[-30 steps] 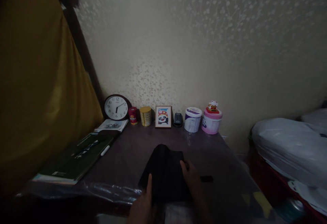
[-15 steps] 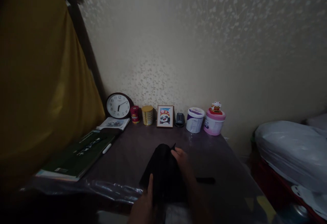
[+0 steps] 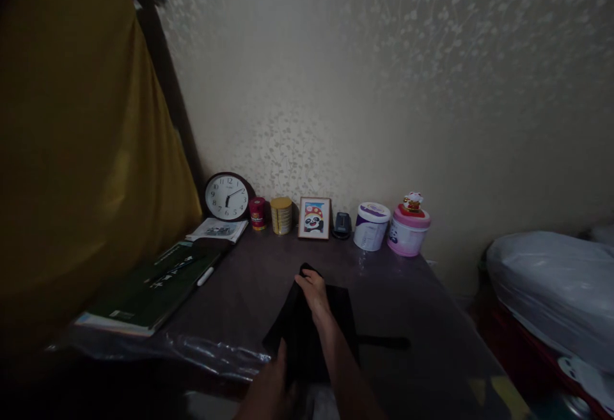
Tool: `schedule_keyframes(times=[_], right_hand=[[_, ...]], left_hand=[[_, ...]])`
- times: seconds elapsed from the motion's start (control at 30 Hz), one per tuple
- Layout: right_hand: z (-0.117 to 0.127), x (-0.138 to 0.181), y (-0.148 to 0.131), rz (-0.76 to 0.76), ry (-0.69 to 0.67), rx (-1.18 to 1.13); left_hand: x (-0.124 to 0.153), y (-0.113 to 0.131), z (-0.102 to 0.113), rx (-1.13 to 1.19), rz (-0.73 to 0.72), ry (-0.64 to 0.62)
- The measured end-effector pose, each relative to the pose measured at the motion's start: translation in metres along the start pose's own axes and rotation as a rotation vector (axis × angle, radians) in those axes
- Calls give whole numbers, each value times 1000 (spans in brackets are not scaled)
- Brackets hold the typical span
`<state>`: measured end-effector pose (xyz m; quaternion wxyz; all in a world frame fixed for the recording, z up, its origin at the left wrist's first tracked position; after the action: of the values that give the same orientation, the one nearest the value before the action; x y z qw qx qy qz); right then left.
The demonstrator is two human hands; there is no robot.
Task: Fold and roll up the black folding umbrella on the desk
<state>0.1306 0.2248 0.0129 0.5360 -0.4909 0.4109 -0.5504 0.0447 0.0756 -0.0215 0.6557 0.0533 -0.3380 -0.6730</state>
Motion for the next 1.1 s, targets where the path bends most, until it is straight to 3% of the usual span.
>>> schedule_keyframes(times=[0.27,0.5,0.67,0.8,1.1], right_hand=[[-19,-12,11,36,16,216],[-25,-8,5,74,7,400],[-30,-5,0,83,-4,547],[-33,-1,-7,85,-3,657],[-39,2,-11,84,-25,699]], left_hand=[[-1,-5,-4,-11,30,-4],[9,-18,-8,68,28,-7],[24,-12,12,43,40,88],[23,2,22,-68,30,30],[1,1,3,-48,-48,47]])
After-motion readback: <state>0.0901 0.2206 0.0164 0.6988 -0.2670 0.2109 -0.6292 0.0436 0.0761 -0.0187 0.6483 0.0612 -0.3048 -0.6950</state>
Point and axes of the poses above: each hand's wrist, its own x-axis away from the middle knuckle, its own z-axis out of the back of the hand, y = z × x, the point moved 7 cm from there along -x, towards the middle knuckle, and after that the axes turned 4 degrees about -y, right-handed, at the moved point
